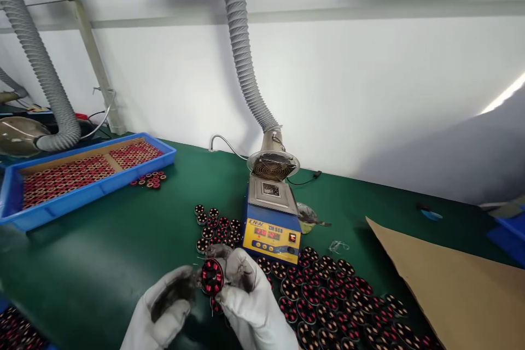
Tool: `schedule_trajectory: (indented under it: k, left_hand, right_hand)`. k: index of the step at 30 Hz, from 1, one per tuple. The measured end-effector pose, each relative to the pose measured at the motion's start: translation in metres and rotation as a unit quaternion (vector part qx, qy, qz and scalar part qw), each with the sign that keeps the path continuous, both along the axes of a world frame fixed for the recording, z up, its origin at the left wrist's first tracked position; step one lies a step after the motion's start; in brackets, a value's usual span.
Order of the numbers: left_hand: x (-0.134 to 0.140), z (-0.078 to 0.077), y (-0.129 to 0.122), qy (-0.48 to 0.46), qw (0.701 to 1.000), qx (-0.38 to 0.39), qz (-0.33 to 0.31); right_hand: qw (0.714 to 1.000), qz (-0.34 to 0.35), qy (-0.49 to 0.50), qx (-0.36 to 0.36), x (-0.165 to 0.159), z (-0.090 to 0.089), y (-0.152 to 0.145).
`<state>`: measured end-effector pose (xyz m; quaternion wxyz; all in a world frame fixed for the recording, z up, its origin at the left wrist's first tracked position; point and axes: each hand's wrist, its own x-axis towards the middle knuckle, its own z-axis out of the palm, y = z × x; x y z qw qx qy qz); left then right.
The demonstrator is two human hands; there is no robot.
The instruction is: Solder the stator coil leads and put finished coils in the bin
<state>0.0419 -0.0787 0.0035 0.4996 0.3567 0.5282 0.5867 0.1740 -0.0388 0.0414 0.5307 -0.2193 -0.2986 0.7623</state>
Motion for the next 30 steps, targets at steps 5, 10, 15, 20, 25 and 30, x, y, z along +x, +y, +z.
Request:
schedule_trajectory:
  k: [5, 10, 15, 20, 25, 30]
  left_hand:
    - [-0.002, 0.019, 0.011, -0.095, 0.989, 0.075, -0.080]
    - [0.006, 0.015, 0.013, -0.134, 0.985, 0.093, -0.051]
    - [0.013, 0.010, 0.014, -0.207, 0.971, 0.109, 0.039]
    - [-0.001, 0.024, 0.014, -0.225, 0.937, 0.210, 0.168]
    - [-0.007, 0.029, 0.007, -0.149, 0.968, 0.152, 0.136]
    - [0.001, 0.029, -0.001, -0.114, 0.990, 0.082, 0.021]
  right_hand:
    - [0.997, 0.005, -0.071, -0.006, -0.003, -0.008, -0.007]
    - [0.995, -0.019, -0.093, 0.014, -0.009, -0.019, -0.009]
    - [0.995, -0.025, -0.071, 0.065, -0.019, -0.021, -0.011]
    - [0.995, -0.027, -0.082, 0.046, -0.012, -0.023, -0.012]
    - [0.996, -0.032, -0.063, 0.048, -0.007, -0.031, -0.007]
    - [0.996, -0.031, -0.068, 0.045, -0.008, -0.029, -0.010]
